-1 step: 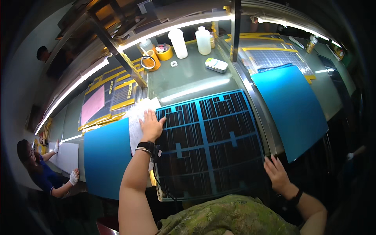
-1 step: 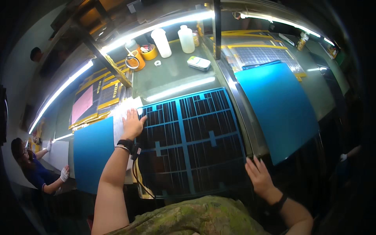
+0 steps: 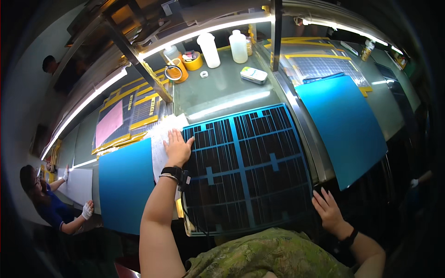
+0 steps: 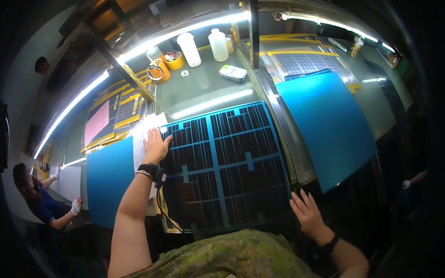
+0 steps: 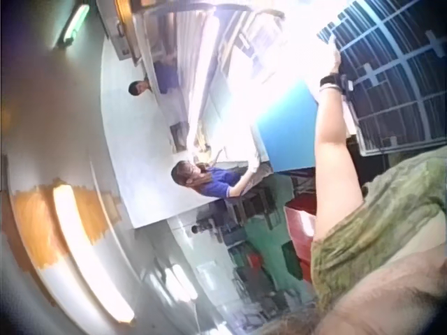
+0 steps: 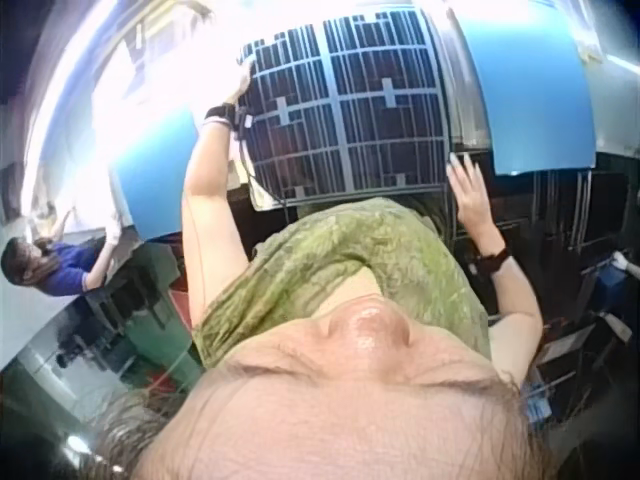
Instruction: Assembling or inspecting thin solar cell components at a factory workstation.
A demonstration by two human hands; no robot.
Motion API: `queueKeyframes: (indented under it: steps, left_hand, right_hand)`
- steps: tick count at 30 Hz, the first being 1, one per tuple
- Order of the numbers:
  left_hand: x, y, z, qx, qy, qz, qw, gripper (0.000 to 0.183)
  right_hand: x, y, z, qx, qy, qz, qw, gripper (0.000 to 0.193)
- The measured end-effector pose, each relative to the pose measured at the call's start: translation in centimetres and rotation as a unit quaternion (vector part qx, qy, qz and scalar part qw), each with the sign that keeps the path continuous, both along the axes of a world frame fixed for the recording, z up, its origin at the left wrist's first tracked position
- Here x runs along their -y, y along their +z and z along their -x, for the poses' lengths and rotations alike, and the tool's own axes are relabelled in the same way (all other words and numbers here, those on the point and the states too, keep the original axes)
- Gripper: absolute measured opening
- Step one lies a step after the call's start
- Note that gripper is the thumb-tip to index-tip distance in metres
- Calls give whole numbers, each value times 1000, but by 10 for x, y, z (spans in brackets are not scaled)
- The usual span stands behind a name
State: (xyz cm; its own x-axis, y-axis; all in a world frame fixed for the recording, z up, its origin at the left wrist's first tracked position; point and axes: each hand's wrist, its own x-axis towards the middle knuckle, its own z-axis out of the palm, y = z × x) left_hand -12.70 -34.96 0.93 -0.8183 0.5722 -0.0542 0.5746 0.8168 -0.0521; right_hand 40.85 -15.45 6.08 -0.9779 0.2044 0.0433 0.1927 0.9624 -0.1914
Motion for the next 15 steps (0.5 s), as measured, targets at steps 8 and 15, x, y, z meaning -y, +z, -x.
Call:
queueKeyframes:
  steps: [8,15]
  left_hand:
    - [100,33,-150,121,-184,-113,969,91]
    - [215,29,-274,26,52,-285,957,43]
  right_hand:
    - [-21,-10,-13,-104,-76,40,991,53]
    - [-35,-39,23,-170,-48,-39,984,49]
